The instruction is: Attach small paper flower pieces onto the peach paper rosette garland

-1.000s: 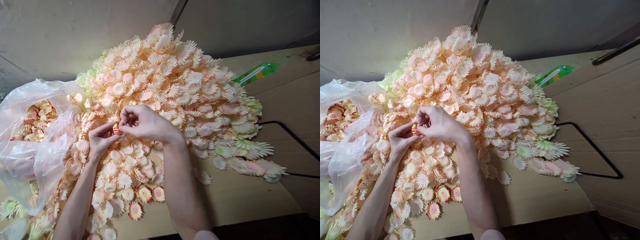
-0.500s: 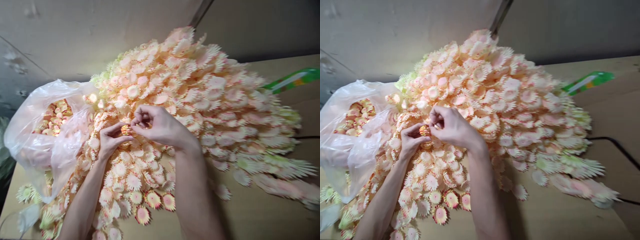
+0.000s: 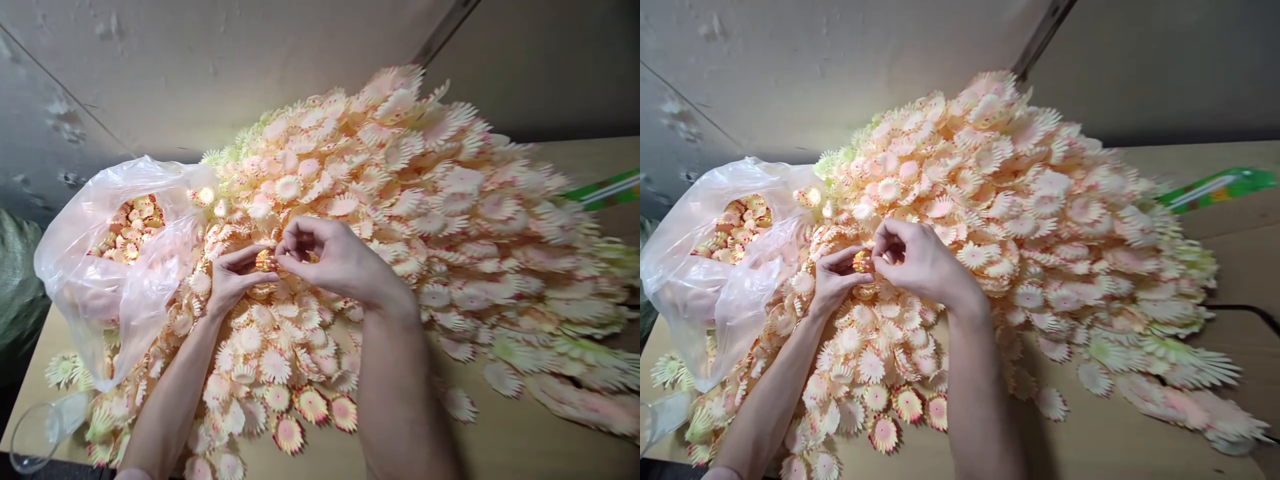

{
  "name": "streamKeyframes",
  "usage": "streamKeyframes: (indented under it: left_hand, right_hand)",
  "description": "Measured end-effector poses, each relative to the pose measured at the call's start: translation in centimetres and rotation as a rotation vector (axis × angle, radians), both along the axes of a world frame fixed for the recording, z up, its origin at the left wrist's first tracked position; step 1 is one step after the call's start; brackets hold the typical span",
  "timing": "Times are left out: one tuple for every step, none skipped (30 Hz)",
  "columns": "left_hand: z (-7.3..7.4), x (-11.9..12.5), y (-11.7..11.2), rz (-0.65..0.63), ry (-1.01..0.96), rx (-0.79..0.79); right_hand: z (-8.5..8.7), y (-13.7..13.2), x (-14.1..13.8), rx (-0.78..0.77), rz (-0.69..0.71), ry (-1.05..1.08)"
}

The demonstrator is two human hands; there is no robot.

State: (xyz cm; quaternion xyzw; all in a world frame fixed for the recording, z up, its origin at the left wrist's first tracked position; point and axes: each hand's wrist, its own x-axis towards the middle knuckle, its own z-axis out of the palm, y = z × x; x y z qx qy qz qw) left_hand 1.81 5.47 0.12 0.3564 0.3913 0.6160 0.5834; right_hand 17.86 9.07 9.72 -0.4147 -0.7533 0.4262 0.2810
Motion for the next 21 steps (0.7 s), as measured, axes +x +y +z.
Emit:
streamKeyframes:
  left_hand:
    - [0.03,0.02,0.05,-0.004,-0.004,0.012]
    - [0.06,0.03,0.1,0.001,-0.004,0.015]
    - [0.08,0.03,0.14,0.001,-0.006,0.02]
    - [0.1,0.04,0.16,-0.001,-0.006,0.023]
    - [0.12,0.04,0.16,-0.003,-0.004,0.026]
    - [0.14,0.03,0.16,-0.006,0.0,0.03]
    - [0.15,0.03,0.15,-0.009,0.007,0.032]
    - [0.14,0.02,0.13,-0.01,0.016,0.034]
    - [0.11,0.0,0.12,-0.008,0.025,0.034]
    - [0.07,-0.02,0.11,-0.004,0.032,0.033]
    - [0.01,-0.04,0.11,-0.001,0.038,0.032]
    - [-0.07,-0.06,0.12,0.002,0.042,0.032]
    - [-0.15,-0.08,0.13,0.004,0.045,0.033]
    - [-0.23,-0.09,0.14,0.004,0.048,0.035]
    - [-0.29,-0.09,0.15,0.002,0.05,0.037]
    - [-0.32,-0.09,0.17,0.002,0.049,0.041]
    - [-0.33,-0.08,0.18,0.003,0.046,0.046]
    - [-0.3,-0.07,0.19,0.003,0.044,0.052]
    - [-0.25,-0.05,0.19,0.001,0.042,0.057]
    - [-0.18,-0.04,0.2,0.0,0.044,0.062]
    - [-0.1,-0.03,0.2,-0.001,0.048,0.063]
  right_hand:
    - [0.02,0.04,0.04,0.001,0.013,-0.002]
    - [0.03,0.08,0.07,-0.001,0.024,-0.007]
    - [0.02,0.12,0.08,-0.005,0.032,-0.012]
    - [0.0,0.16,0.08,-0.009,0.037,-0.017]
    - [-0.04,0.21,0.08,-0.013,0.039,-0.023]
    - [-0.09,0.26,0.08,-0.015,0.041,-0.027]
    - [-0.15,0.32,0.08,-0.016,0.042,-0.03]
    - [-0.2,0.37,0.1,-0.015,0.044,-0.03]
    - [-0.24,0.42,0.13,-0.015,0.045,-0.028]
    - [-0.25,0.45,0.18,-0.016,0.048,-0.025]
    - [-0.24,0.47,0.22,-0.018,0.052,-0.019]
    - [-0.2,0.47,0.26,-0.022,0.056,-0.013]
    - [-0.14,0.44,0.3,-0.026,0.058,-0.005]
    - [-0.07,0.4,0.32,-0.031,0.061,0.002]
    - [0.0,0.35,0.33,-0.036,0.061,0.009]
    - [0.07,0.29,0.33,-0.043,0.061,0.014]
    - [0.14,0.24,0.32,-0.05,0.06,0.017]
    - [0.2,0.19,0.31,-0.057,0.061,0.018]
    - [0.26,0.15,0.3,-0.062,0.064,0.02]
    - [0.31,0.12,0.3,-0.065,0.068,0.021]
    - [0.35,0.09,0.31,-0.066,0.072,0.021]
